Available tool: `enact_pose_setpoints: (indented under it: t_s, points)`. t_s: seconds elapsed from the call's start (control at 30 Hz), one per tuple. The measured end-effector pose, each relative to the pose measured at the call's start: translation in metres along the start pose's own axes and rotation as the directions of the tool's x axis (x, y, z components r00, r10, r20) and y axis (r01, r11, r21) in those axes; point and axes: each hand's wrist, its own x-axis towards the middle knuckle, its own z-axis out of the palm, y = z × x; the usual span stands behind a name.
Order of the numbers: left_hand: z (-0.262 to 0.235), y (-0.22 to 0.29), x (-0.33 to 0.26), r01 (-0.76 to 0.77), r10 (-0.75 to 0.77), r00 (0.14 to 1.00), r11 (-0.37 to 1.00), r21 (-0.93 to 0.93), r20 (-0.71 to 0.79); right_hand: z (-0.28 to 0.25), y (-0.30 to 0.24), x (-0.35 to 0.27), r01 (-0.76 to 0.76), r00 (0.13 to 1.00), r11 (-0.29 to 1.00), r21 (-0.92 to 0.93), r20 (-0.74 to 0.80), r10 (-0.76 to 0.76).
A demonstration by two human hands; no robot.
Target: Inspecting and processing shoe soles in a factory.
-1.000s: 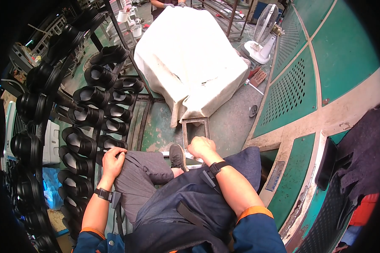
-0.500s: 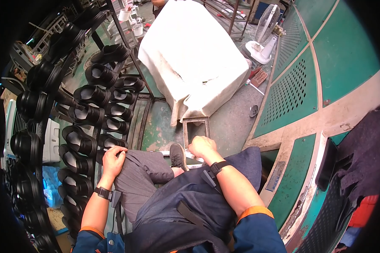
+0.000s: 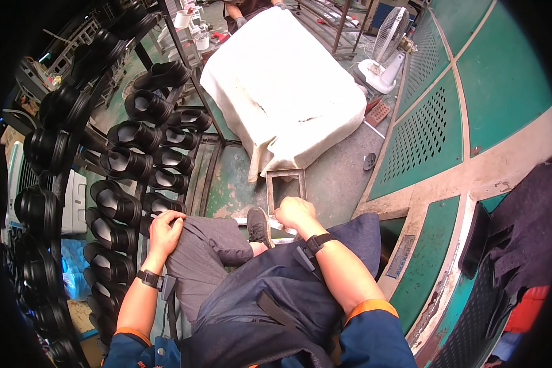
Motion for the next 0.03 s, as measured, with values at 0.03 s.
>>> enact_pose_setpoints:
  t_s: [0.03]
  points:
    - [0.0002,-0.0007,0.0003,0.004,-0.004,1.000,1.000,0.007,0.004,-0.0003,-0.0003,0.0002,-0.011,1.000,1.000,-0.004,0.009,0.011]
